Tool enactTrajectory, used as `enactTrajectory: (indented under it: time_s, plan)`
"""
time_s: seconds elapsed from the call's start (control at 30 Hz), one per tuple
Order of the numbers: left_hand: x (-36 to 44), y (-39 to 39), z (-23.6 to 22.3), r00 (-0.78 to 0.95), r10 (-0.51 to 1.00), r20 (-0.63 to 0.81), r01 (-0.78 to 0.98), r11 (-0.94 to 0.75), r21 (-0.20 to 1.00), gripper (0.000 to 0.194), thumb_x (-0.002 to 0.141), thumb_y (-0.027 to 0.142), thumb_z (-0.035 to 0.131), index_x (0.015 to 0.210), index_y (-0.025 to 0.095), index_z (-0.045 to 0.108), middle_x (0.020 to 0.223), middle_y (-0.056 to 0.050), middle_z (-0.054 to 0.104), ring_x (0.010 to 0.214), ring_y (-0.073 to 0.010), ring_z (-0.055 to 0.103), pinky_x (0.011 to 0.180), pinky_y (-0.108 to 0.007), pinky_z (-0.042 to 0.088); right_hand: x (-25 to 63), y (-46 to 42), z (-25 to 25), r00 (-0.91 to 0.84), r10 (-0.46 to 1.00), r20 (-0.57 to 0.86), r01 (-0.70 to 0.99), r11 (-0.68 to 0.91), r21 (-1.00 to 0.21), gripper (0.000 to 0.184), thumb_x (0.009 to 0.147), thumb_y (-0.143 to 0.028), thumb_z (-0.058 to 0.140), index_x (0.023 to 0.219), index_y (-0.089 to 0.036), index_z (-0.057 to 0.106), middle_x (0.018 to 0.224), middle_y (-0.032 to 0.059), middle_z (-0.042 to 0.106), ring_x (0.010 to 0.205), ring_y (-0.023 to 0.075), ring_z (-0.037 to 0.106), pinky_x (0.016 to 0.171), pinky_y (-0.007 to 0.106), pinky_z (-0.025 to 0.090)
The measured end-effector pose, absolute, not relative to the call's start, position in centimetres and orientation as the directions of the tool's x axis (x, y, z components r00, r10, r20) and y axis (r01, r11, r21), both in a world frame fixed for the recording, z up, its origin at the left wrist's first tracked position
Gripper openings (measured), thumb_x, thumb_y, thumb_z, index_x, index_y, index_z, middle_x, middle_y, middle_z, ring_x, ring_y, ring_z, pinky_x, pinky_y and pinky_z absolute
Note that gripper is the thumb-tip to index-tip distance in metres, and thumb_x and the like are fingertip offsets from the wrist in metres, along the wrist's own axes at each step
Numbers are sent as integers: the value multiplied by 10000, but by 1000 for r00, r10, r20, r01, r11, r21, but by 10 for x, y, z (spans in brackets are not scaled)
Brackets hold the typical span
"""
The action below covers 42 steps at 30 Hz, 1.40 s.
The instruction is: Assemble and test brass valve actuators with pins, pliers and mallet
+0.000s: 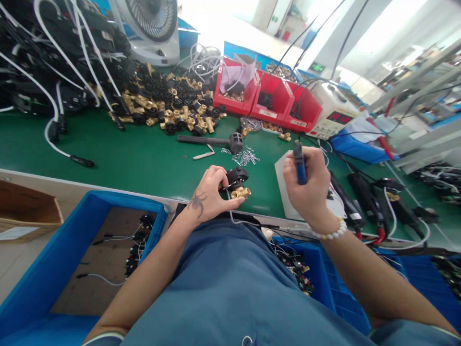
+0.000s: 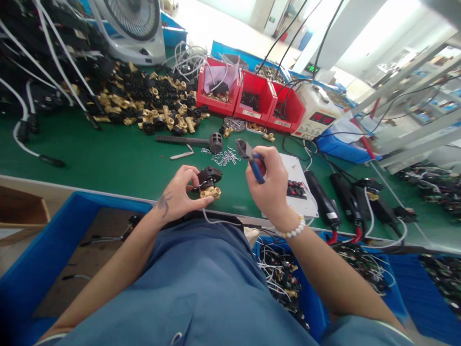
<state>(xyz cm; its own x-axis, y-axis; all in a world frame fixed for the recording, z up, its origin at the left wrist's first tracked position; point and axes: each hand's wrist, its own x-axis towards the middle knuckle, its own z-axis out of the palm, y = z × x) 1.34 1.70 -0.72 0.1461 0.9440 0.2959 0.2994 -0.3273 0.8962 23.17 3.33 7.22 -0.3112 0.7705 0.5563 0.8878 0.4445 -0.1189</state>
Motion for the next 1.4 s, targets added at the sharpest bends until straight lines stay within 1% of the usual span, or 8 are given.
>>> enactTrajectory:
  time_s: [0.17, 0.37, 0.53, 0.7, 0.87, 0.97, 1.1, 1.4]
  plan:
    - [13, 18, -6, 153, 949, 277, 324, -313, 893, 420, 645, 314, 829, 778, 227, 440, 1045, -67, 547, 1045, -253, 556, 770, -373, 556, 230, 33, 65, -523, 852, 34, 850, 518, 90, 234, 825, -81, 516, 1005, -174, 632, 874, 82, 619, 746, 202, 568, 629, 286, 375]
    - [13, 16, -6, 145, 944, 297, 315, -329, 890, 409, 665, 322, 823, 781, 228, 443, 1032, -53, 548, 1031, -236, 556, 772, -356, 555, 233, 34, 71, -358, 801, 481, 893, 444, -75, 213, 892, -151, 480, 1069, -170, 597, 911, 82, 599, 811, 207, 568, 723, 306, 422]
    - [14, 17, -6, 149, 943, 297, 322, -330, 887, 417, 643, 313, 833, 780, 227, 449, 1032, -52, 553, 1019, -235, 560, 774, -362, 562, 226, 31, 58, -481, 877, -4, 876, 481, 36, 251, 828, -86, 524, 1034, -172, 637, 913, 83, 629, 757, 198, 571, 647, 281, 387]
    - [18, 11, -10, 62, 949, 310, 251, -315, 915, 382, 672, 323, 818, 791, 223, 469, 1073, -69, 562, 1054, -229, 575, 744, -330, 572, 226, 33, 46, -241, 962, 125, 950, 261, -173, 274, 952, -275, 540, 1170, -131, 621, 974, 112, 658, 816, 223, 632, 725, 304, 471]
    - [17, 0, -6, -28, 938, 345, 299, -321, 898, 364, 687, 321, 821, 810, 217, 494, 1137, -93, 581, 1115, -249, 585, 779, -353, 576, 234, 26, 19, -231, 972, 40, 966, 234, -108, 477, 914, -445, 671, 1214, -73, 658, 1195, 239, 641, 1119, 377, 620, 944, 496, 507]
    - [16, -8, 4, 6, 909, 416, 354, -391, 850, 373, 699, 312, 828, 834, 222, 493, 1161, -94, 593, 1121, -255, 594, 819, -391, 581, 231, 18, 17, -258, 952, 163, 853, 303, -425, 469, 955, -463, 607, 1278, -124, 632, 1287, 212, 623, 1200, 338, 609, 1040, 516, 484]
    - [16, -17, 22, 92, 827, 555, 435, -534, 725, 399, 733, 341, 848, 892, 227, 500, 1200, -108, 610, 1144, -265, 602, 933, -451, 563, 213, 2, 40, -310, 951, 7, 368, 127, -921, 629, 999, -565, 501, 1506, -205, 409, 1054, 87, 724, 951, 229, 720, 840, 381, 600]
    - [10, -30, 52, 262, 689, 676, 485, -700, 525, 198, 932, 337, 693, 1042, 208, 592, 1318, -111, 656, 1263, -244, 604, 1063, -416, 518, 202, -20, 60, -310, 951, -19, -132, -62, -989, 731, 856, -455, 785, 1458, -292, 404, 1176, 49, 711, 984, 197, 731, 852, 305, 612]
